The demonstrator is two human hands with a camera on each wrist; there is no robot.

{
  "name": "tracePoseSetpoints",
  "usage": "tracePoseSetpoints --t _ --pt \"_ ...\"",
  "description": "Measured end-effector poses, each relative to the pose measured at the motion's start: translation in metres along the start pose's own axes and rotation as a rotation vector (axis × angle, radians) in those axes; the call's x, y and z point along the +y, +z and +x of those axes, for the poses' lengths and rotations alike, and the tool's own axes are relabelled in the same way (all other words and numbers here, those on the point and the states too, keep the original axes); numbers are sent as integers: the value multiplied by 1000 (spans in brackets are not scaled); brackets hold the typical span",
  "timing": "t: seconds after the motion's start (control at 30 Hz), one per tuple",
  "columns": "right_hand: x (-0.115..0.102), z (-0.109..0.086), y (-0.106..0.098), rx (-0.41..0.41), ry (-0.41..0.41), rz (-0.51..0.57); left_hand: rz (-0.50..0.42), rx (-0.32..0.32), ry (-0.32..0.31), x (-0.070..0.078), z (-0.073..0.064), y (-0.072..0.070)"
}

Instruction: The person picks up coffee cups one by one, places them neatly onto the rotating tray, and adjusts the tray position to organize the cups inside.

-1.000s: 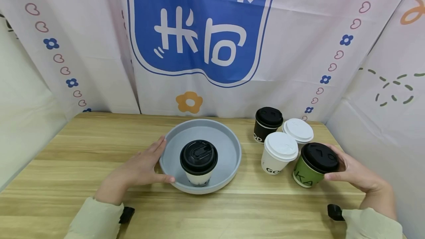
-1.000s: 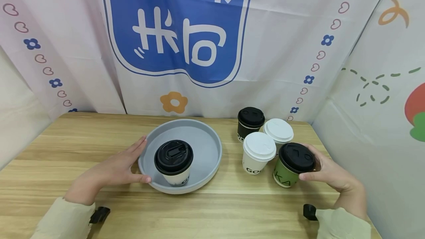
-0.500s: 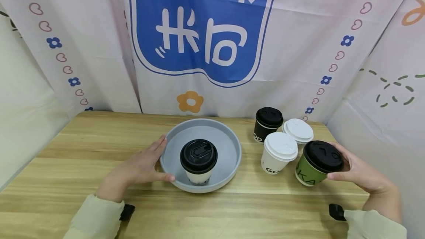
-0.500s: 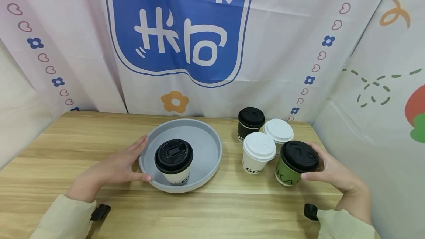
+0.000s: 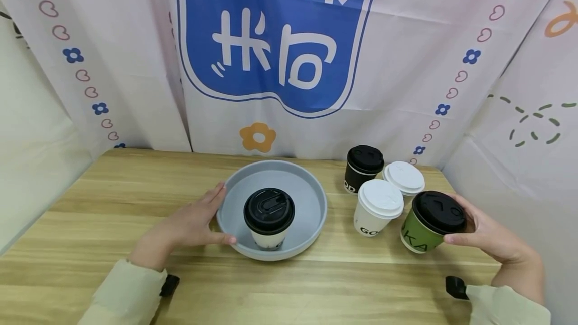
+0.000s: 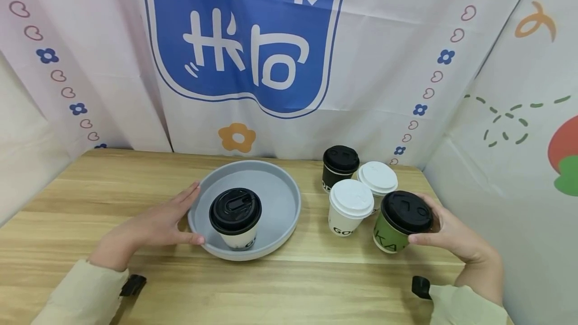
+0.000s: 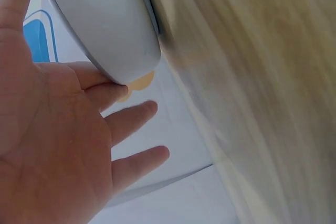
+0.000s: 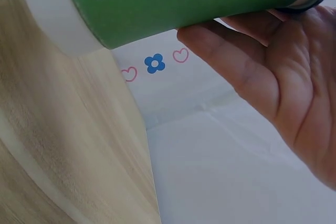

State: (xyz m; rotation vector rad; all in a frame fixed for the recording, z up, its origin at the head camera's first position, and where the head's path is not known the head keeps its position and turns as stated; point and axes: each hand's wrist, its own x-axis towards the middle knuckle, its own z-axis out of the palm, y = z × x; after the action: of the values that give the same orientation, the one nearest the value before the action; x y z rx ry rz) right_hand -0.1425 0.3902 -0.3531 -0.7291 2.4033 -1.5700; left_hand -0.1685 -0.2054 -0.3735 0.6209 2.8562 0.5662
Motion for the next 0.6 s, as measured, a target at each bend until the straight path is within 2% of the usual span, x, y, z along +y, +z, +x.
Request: tracePoseSetpoints --t 0.13,0.27,0.43,0.6 --pt "-1 1 0 6 8 -21 28 16 -5 2 -5 1" --pt "0 2 0 11 17 -8 47 93 -11 8 -13 4" --pt "-1 2 0 18 21 -17 74 224 -45 28 -24 13" --pt "-4 1 1 31 22 -34 169 301 -100 48 -32 25"
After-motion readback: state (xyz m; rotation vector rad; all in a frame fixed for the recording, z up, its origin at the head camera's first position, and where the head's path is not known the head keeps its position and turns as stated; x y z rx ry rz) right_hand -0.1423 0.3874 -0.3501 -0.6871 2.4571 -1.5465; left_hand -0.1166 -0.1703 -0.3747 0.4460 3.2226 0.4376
